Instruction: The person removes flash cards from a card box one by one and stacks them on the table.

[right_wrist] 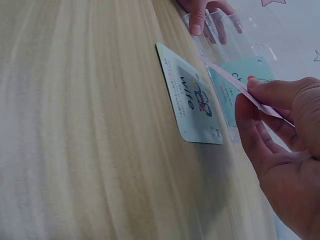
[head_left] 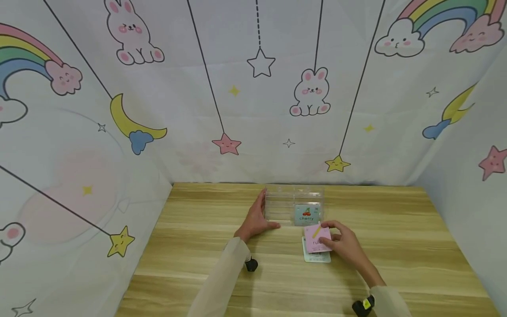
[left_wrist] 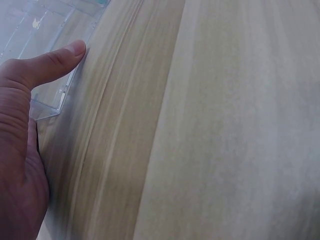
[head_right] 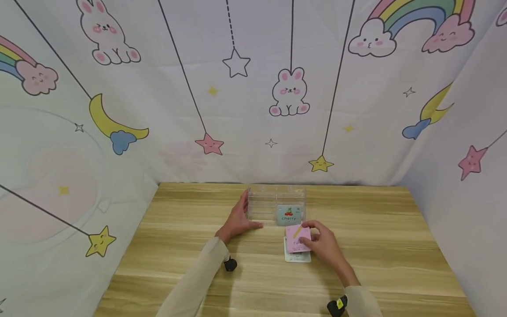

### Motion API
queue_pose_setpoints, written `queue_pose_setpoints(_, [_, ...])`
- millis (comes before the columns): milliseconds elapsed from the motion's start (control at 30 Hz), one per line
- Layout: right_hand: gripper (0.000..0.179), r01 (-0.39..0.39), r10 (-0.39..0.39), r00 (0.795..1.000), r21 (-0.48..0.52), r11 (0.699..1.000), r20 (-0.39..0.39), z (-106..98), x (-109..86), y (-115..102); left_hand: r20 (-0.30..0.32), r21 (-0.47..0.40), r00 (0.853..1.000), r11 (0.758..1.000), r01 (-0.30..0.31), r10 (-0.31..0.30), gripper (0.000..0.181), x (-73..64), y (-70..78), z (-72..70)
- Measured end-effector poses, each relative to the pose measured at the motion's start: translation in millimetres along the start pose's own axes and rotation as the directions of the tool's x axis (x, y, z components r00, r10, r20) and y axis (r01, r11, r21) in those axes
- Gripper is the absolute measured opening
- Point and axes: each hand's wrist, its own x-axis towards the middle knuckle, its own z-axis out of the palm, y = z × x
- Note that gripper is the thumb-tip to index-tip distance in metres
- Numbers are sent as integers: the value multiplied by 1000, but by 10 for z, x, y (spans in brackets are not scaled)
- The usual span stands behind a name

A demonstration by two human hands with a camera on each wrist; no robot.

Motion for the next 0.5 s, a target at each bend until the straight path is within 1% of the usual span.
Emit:
queue_pose_setpoints(100, [40, -4, 3, 999, 6, 1000, 34, 25, -41, 23, -2, -7, 1000, 1000, -4, 4, 134, -9, 7, -2])
queue_pose_setpoints(200, [38, -7, 6, 999, 19, 1000, 42, 52, -74, 42, -3, -4, 1000, 1000, -7, 7, 134, -11, 3, 1])
queue_pose_setpoints(333, [38, -7, 6, 999, 18, 1000, 34, 76, -88, 67, -4, 2, 1000, 1000, -6, 6, 134, -2, -8, 3])
queue_pose_setpoints(500, [38, -16, 16, 1000, -7, 1000, 24, 100, -81, 90, -6, 3, 1000, 1000, -6, 6, 134, -4, -2, 0])
